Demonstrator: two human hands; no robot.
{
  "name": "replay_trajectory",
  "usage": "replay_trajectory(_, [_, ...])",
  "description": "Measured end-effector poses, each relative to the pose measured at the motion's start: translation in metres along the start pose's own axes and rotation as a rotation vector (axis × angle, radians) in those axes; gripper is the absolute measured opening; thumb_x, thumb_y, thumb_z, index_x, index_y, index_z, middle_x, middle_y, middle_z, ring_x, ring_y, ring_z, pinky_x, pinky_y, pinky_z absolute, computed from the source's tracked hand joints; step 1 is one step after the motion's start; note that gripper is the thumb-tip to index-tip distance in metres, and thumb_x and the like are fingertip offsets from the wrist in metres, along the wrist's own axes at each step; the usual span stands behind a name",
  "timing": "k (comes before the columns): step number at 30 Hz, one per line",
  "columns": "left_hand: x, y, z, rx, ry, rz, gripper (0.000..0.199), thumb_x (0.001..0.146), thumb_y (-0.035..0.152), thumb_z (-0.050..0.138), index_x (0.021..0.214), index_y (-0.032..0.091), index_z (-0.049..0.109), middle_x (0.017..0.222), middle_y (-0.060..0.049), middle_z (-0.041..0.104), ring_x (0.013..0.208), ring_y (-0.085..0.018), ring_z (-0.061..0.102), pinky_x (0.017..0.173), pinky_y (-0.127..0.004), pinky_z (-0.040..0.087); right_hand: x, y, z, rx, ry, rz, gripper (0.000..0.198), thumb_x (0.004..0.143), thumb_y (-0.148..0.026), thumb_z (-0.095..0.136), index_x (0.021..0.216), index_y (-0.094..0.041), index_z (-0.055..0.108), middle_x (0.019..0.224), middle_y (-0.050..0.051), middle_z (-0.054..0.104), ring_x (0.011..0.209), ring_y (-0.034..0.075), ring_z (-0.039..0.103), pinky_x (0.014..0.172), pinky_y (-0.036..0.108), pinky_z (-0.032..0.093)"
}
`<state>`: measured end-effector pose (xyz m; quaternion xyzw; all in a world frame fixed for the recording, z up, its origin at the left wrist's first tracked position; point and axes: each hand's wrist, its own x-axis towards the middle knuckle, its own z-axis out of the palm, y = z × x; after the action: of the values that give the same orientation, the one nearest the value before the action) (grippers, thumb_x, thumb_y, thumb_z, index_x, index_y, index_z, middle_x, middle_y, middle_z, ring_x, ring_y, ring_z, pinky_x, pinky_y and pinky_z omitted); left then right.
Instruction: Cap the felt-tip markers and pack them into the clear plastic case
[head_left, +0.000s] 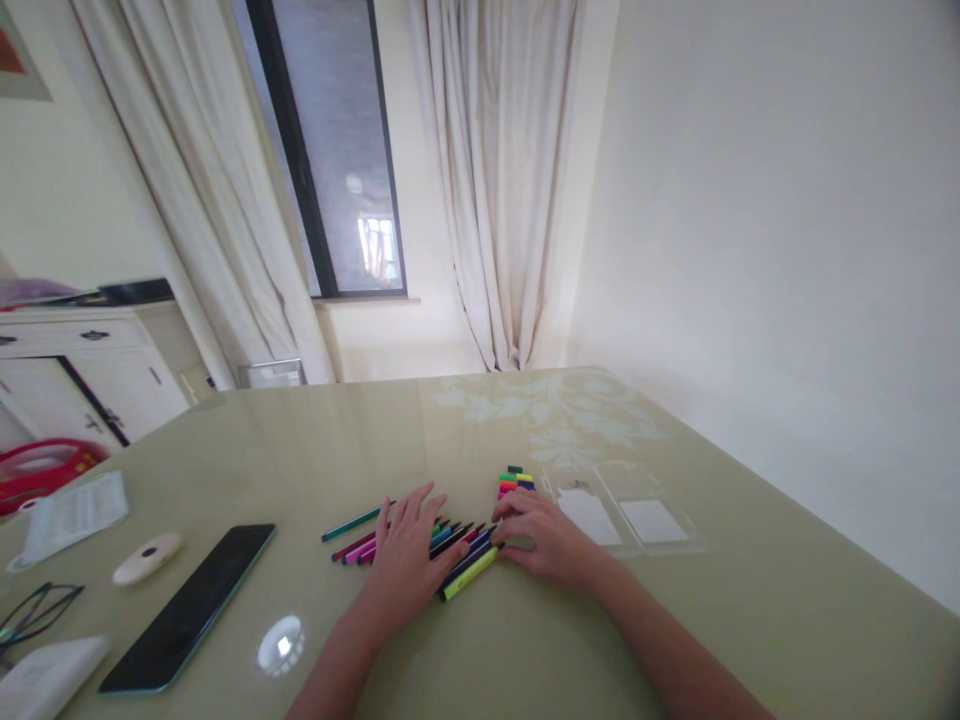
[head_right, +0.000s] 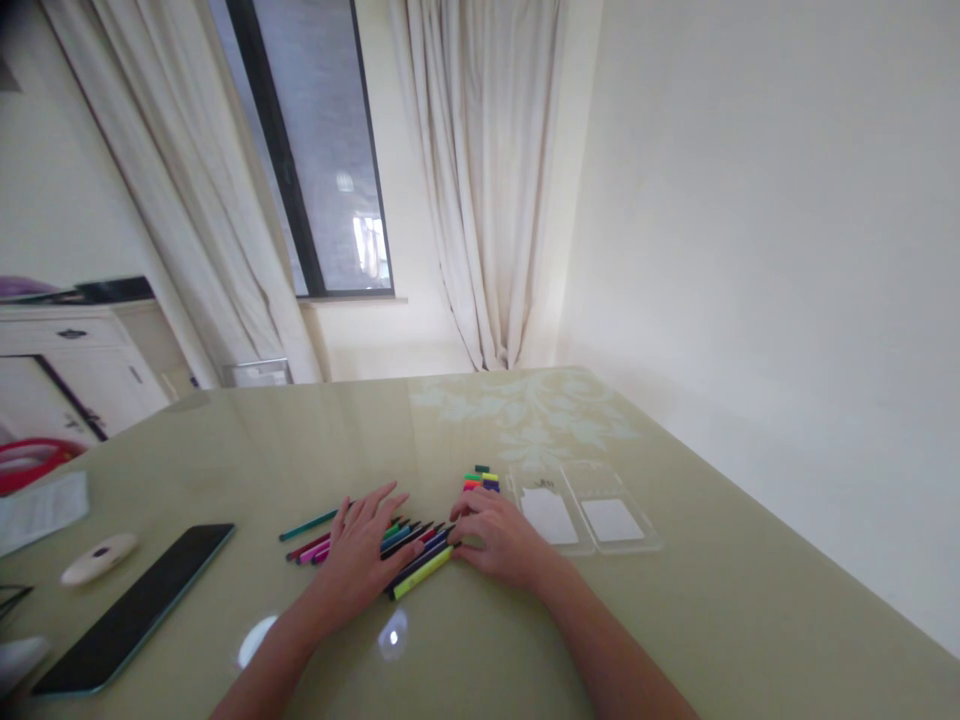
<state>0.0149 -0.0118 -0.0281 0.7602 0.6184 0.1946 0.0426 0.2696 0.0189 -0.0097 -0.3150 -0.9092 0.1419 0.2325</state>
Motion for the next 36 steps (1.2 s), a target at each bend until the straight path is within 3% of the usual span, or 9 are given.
replay_trajectory(6, [-0.001, -0.005, -0.001, -0.002, -0.051, 0.007, 0.064, 0.083, 0.055, 0.068, 0.141, 0.03, 0.056, 0.158, -0.009, 0.045, 0.146, -0.034, 0.04, 0.123, -0.062, 0.011, 0.0, 0.001, -0.001, 0.02, 0.003, -0.013, 0.006, 0.089, -0.026, 0.075, 0.093, -0.026, 0.079, 0.107, 0.004, 0.068, 0.106, 0.02, 0.062, 0.096, 0.033, 0.048])
replay_trajectory(20, [0.0, 0.007, 0.013, 0.015, 0.056, 0.045, 0.057, 0.088, 0.055, 0.063, 0.138, 0.028, 0.057, 0.153, -0.008, 0.052, 0.142, -0.03, 0.044, 0.125, -0.056, 0.013, -0.005, 0.012, -0.008, -0.003, 0.023, 0.048, 0.004, 0.086, -0.024, 0.078, 0.089, -0.026, 0.08, 0.109, 0.004, 0.069, 0.108, 0.022, 0.062, 0.1, 0.037, 0.048])
replay_trajectory(26, [0.002, -0.001, 0.003, 0.028, 0.109, 0.034, 0.054, 0.091, 0.057, 0.059, 0.137, 0.027, 0.058, 0.152, -0.009, 0.053, 0.141, -0.031, 0.045, 0.124, -0.059, 0.014, -0.006, 0.013, -0.009, 0.049, 0.056, 0.056, 0.004, 0.085, -0.024, 0.079, 0.089, -0.025, 0.078, 0.11, 0.005, 0.069, 0.109, 0.022, 0.063, 0.099, 0.037, 0.048])
replay_trajectory(31, [-0.004, 0.006, 0.001, 0.1, 0.159, -0.019, 0.065, 0.095, 0.064, 0.048, 0.138, 0.017, 0.058, 0.151, -0.015, 0.054, 0.143, -0.032, 0.045, 0.125, -0.055, 0.019, -0.003, 0.017, -0.015, 0.076, 0.186, 0.128, 0.01, 0.092, -0.029, 0.071, 0.085, -0.024, 0.076, 0.103, 0.005, 0.071, 0.104, 0.021, 0.064, 0.095, 0.035, 0.048])
replay_trajectory(36, [-0.018, 0.037, 0.031, 0.149, 0.125, 0.136, 0.091, 0.087, 0.08, 0.046, 0.15, 0.014, 0.049, 0.161, -0.018, 0.039, 0.149, -0.038, 0.035, 0.124, -0.059, 0.02, -0.006, 0.036, -0.017, -0.081, 0.44, 0.392, 0.033, 0.096, -0.042, 0.06, 0.072, -0.02, 0.064, 0.083, 0.005, 0.066, 0.083, 0.021, 0.063, 0.078, 0.033, 0.047])
